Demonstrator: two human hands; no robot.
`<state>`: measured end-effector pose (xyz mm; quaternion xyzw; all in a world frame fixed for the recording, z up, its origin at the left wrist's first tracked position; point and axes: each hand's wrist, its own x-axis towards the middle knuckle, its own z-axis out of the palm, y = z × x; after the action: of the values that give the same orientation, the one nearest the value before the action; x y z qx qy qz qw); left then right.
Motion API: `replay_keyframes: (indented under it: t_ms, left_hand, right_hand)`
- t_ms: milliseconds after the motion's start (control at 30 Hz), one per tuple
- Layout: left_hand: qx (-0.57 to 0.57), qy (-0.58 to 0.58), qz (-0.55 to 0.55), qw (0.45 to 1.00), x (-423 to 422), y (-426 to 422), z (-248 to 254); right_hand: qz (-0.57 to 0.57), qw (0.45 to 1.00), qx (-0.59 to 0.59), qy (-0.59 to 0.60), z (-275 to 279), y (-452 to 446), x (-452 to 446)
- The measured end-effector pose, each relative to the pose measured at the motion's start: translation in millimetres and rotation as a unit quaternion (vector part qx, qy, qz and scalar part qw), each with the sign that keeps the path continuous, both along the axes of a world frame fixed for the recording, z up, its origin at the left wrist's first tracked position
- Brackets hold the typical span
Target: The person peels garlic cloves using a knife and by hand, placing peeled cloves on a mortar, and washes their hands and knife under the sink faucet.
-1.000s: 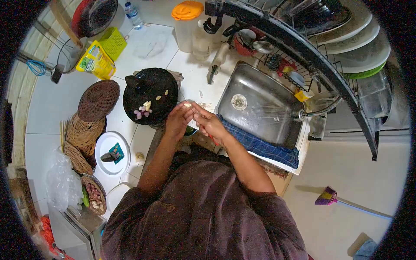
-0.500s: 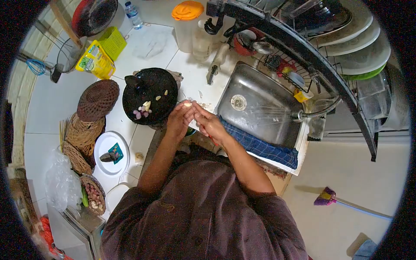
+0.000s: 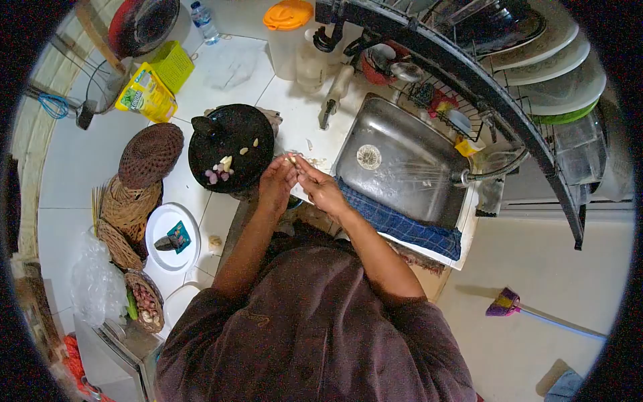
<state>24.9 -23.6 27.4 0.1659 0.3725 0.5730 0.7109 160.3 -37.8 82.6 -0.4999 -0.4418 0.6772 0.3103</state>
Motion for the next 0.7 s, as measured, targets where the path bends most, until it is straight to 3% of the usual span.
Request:
replay_keyframes:
  t_ms: [100,200,300,400,500,633,700]
  left_hand:
    - [0.02,0.021,-0.003,1.0,-0.1,0.5,-7.5]
    - [0.02,0.034,0.007,0.999,2.5,1.1,-9.5]
    - [-0.004,0.055,0.01,0.998,3.4,2.2,2.7]
    - [-0.013,0.017,0.0,1.0,-3.4,5.2,5.4]
    - [-0.017,-0.047,-0.017,0.999,-14.7,9.5,-6.5]
    - [-0.05,-0.108,-0.043,0.992,-19.8,8.5,-5.3]
    - [-0.059,-0.098,-0.056,0.992,-21.9,7.9,1.4]
  right_hand:
    - [-0.011,0.977,0.194,-0.084,-36.7,1.6,-1.5]
    - [-0.006,0.981,0.141,-0.132,-24.8,2.7,-0.9]
    - [-0.043,0.961,0.227,-0.152,-43.6,2.9,-0.6]
    - [-0.078,0.996,-0.008,-0.031,-6.9,3.2,0.9]
    - [-0.135,0.989,-0.054,0.041,3.1,6.4,4.0]
    - [-0.028,0.993,-0.106,-0.03,-11.5,22.1,19.0]
    - [-0.046,0.994,-0.045,-0.089,-2.1,22.6,12.7]
